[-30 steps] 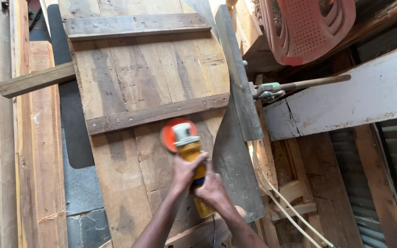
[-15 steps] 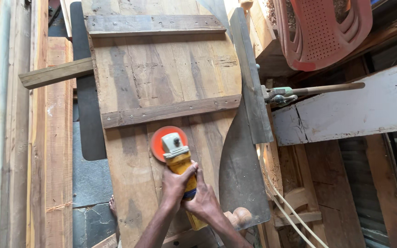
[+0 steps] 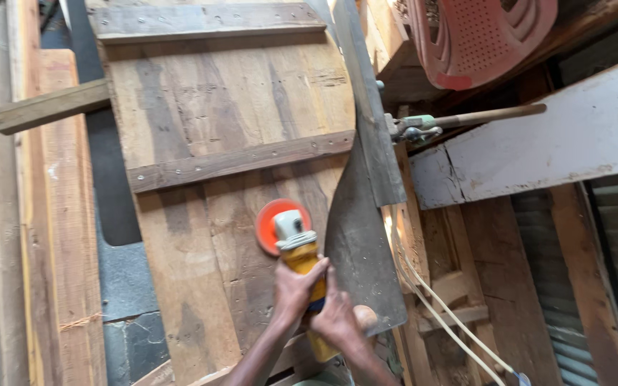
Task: The person sands a large wooden headboard using a power sander, moving the tool across the surface of the boards and around the decorative posts.
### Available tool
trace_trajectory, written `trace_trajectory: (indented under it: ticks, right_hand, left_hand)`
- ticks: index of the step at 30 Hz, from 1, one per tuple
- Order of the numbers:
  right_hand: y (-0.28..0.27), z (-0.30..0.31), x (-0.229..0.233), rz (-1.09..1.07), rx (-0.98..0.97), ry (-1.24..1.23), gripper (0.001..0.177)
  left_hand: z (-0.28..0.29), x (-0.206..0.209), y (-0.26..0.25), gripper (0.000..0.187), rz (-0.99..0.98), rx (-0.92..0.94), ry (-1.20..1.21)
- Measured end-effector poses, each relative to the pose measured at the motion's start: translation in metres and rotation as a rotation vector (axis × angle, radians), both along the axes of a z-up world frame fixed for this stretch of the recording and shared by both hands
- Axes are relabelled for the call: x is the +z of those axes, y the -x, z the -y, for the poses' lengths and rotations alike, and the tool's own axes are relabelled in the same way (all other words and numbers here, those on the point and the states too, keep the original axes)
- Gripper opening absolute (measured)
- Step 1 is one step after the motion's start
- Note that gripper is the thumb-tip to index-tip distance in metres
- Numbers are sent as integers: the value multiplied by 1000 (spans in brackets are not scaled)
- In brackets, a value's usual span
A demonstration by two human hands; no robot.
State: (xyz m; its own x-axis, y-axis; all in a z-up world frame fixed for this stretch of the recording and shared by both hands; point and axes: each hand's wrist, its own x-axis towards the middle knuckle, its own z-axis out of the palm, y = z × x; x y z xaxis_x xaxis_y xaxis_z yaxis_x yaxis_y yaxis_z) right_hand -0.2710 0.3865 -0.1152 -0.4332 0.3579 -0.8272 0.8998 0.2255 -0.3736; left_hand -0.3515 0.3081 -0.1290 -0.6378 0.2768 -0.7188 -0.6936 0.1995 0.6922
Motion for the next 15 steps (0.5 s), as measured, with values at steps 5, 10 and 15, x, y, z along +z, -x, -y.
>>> trace_trajectory:
  ticks: [5, 10, 15]
  right_hand:
    - [14, 54, 8, -210, 271, 68, 122]
    - [9, 58, 12, -296, 239, 125, 121]
    - [-15, 16, 8, -87, 51, -103, 116]
  left_hand:
    - [73, 11, 6, 37, -9, 177, -8]
    - [81, 9, -3, 36, -25, 208, -17]
    - [15, 3, -13, 40, 4, 27, -92]
